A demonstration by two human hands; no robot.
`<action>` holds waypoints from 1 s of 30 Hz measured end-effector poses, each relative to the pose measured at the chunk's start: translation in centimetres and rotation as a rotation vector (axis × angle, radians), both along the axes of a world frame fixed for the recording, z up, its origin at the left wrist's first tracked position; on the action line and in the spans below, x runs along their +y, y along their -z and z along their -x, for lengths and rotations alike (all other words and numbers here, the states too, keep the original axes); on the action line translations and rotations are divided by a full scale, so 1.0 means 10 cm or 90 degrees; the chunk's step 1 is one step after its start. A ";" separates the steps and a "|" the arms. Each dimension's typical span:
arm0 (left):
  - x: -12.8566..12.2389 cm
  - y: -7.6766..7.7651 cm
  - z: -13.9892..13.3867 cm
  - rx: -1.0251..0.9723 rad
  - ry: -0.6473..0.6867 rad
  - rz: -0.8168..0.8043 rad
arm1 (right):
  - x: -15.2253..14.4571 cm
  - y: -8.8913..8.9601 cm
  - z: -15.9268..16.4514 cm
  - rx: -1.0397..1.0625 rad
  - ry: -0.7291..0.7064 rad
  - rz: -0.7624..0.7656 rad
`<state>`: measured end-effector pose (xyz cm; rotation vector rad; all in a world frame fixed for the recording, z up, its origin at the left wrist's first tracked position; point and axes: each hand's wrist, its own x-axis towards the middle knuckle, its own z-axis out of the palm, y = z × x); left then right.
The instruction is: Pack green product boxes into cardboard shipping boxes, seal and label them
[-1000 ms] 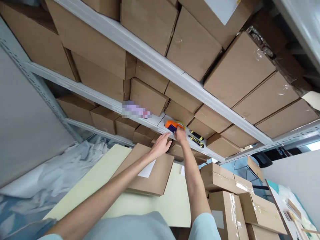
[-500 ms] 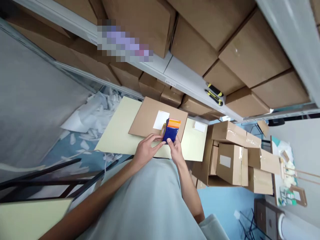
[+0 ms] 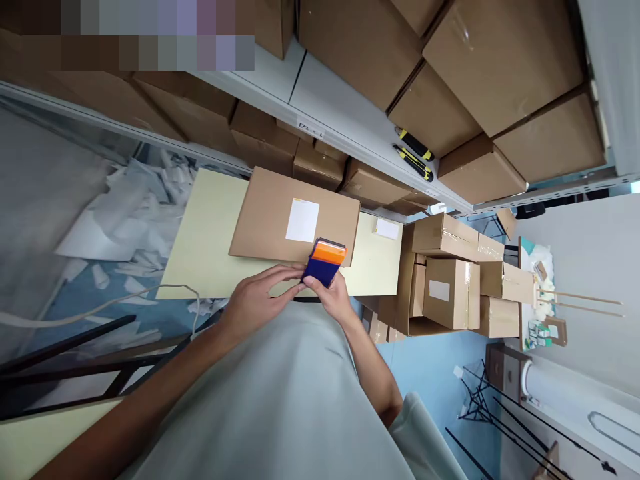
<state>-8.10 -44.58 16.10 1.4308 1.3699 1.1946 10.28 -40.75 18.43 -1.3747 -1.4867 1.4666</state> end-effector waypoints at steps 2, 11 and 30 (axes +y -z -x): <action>-0.04 -0.06 0.10 0.012 -0.043 0.005 | -0.04 0.04 0.04 -0.040 0.005 -0.031; -0.16 -0.55 0.52 0.143 -0.124 -0.215 | -0.01 -0.02 -0.01 -0.282 -0.174 -0.264; -0.24 -0.70 0.83 0.153 -0.054 -0.412 | -0.24 -0.20 -0.03 -0.583 -0.293 -0.615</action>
